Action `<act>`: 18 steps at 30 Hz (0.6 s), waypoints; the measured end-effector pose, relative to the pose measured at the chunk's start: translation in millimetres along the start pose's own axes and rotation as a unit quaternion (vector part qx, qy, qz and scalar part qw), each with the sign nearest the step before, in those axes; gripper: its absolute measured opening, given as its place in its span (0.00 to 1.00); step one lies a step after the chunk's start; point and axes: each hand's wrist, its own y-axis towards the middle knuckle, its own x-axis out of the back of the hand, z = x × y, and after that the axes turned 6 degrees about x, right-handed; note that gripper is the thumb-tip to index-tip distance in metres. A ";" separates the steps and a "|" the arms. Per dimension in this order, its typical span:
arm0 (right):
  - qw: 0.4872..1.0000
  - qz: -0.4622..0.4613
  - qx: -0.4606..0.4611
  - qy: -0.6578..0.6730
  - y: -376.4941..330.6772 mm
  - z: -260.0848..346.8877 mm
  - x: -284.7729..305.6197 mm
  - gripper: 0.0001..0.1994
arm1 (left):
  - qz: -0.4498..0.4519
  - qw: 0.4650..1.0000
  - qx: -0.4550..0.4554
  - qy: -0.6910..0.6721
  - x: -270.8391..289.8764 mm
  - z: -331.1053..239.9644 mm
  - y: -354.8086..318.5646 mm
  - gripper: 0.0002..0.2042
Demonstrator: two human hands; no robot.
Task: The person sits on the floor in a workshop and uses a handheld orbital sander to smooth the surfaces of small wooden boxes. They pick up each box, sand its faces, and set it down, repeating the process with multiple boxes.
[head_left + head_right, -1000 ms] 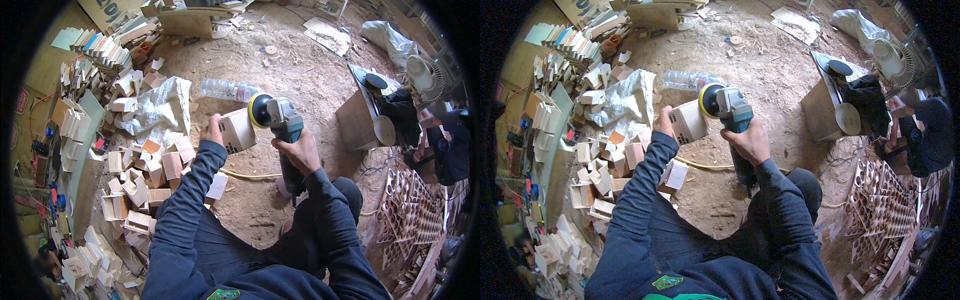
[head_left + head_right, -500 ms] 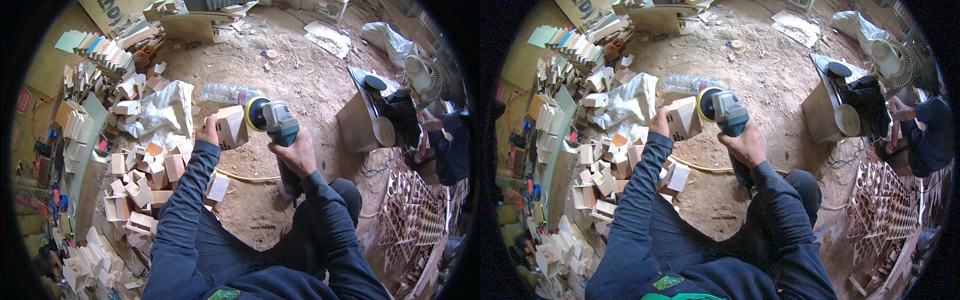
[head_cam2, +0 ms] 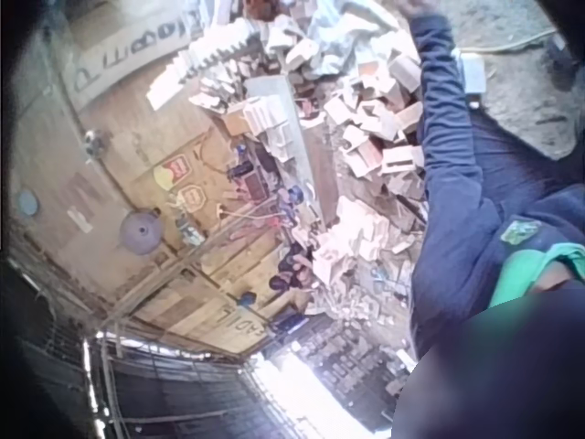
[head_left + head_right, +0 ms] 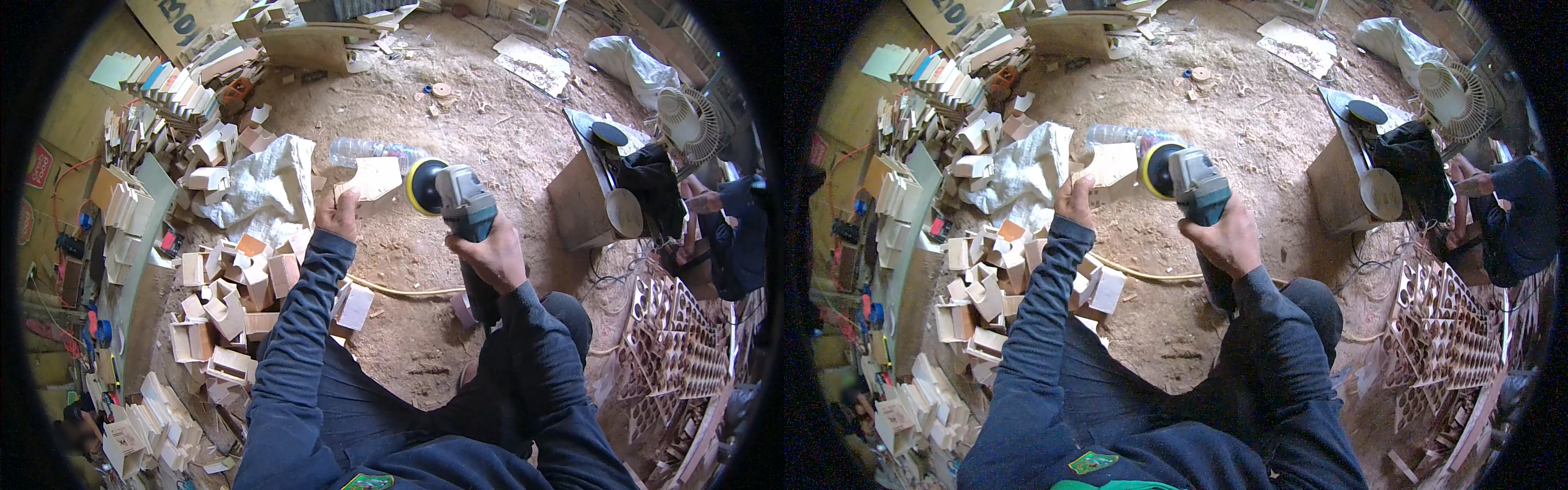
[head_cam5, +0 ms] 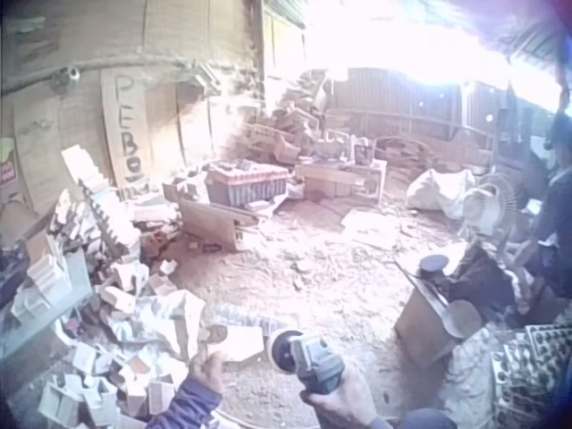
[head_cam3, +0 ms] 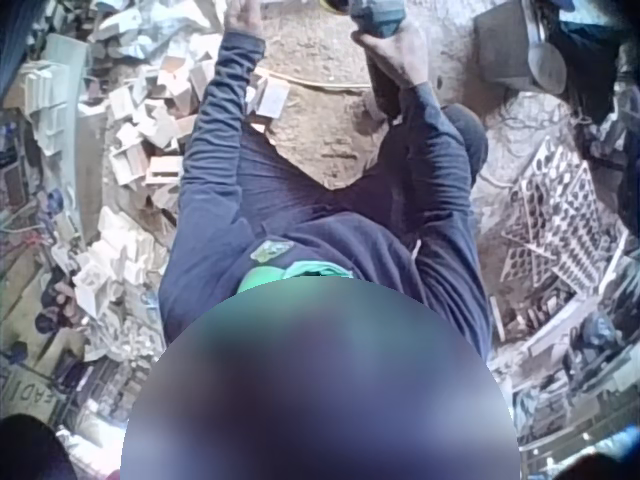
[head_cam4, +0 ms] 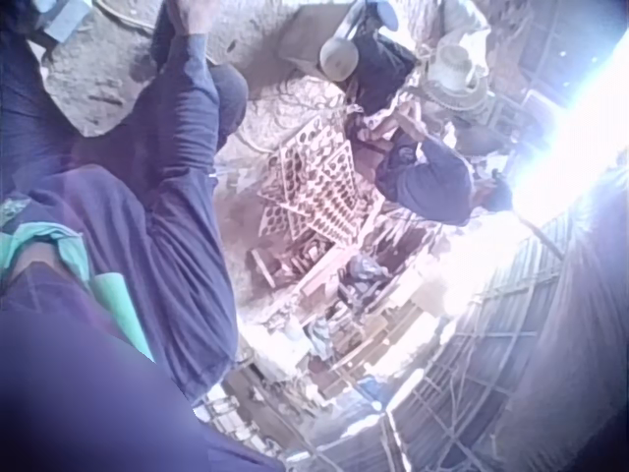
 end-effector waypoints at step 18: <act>0.993 -0.014 -0.012 0.115 0.9 -7.5 -0.1 0.19 | -0.082 0.912 0.245 -0.319 -0.5 6.9 2.6 0.19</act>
